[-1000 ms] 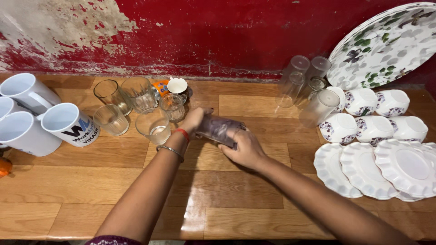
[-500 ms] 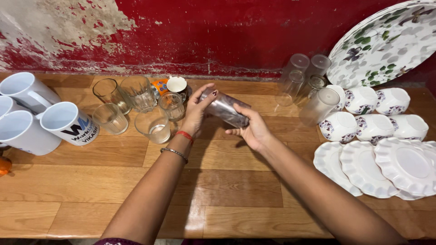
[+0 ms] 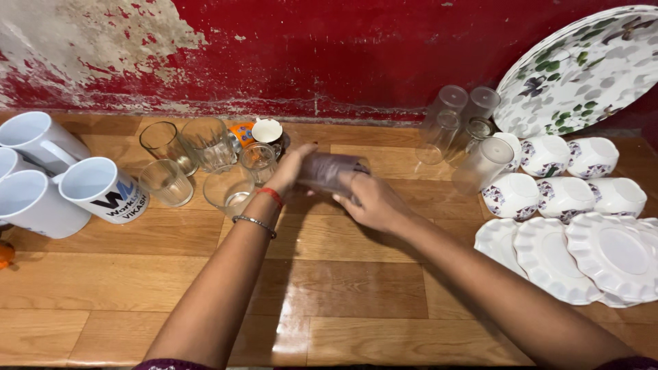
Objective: The person cleans drinking glasses by wiping the inside and outside of each glass with a cloth and setting them back on the table.
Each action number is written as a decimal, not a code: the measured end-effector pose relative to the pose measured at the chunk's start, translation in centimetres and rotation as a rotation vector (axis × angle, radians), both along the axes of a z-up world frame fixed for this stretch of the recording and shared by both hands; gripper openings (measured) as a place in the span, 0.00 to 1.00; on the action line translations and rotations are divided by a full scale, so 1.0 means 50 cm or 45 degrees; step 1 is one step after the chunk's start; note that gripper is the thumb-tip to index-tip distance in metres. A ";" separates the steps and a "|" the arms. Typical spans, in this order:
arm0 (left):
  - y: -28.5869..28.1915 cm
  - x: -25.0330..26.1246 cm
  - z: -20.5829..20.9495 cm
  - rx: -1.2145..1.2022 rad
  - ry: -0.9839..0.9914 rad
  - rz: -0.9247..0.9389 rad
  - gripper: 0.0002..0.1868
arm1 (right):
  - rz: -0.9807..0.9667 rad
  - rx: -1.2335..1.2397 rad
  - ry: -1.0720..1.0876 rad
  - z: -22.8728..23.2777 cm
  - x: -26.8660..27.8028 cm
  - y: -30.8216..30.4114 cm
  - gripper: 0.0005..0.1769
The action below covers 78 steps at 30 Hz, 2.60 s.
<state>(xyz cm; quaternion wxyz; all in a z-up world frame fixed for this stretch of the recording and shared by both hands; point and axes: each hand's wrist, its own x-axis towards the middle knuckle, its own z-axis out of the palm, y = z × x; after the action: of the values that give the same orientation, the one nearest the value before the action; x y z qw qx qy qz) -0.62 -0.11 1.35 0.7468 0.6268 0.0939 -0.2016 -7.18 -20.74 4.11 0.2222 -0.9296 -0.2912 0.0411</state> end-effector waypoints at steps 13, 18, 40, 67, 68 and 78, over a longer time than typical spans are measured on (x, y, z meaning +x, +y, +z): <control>0.012 0.014 -0.027 -0.182 -0.243 0.270 0.21 | 0.285 0.709 0.025 -0.011 0.014 -0.001 0.24; 0.011 0.014 0.006 0.461 0.168 -0.261 0.34 | 0.356 -0.055 -0.387 -0.034 0.057 -0.039 0.08; 0.003 -0.002 0.050 0.300 0.183 -0.155 0.27 | 0.291 0.070 -0.708 -0.031 0.034 -0.033 0.12; -0.022 -0.021 0.010 -0.256 -0.381 0.053 0.36 | -0.476 1.515 0.719 0.039 0.022 0.030 0.21; -0.024 -0.013 0.005 -0.341 -0.373 0.152 0.35 | -0.477 1.603 0.840 0.044 0.021 0.032 0.22; 0.047 0.031 0.004 0.263 0.129 -0.183 0.52 | 0.375 -0.049 -0.570 -0.007 0.033 -0.016 0.25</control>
<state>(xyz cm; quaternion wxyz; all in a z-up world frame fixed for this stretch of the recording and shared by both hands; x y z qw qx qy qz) 0.92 2.22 1.56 0.6562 0.6944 0.1066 -0.2753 -5.54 -21.53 3.77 0.1262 -0.8672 -0.4644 -0.1281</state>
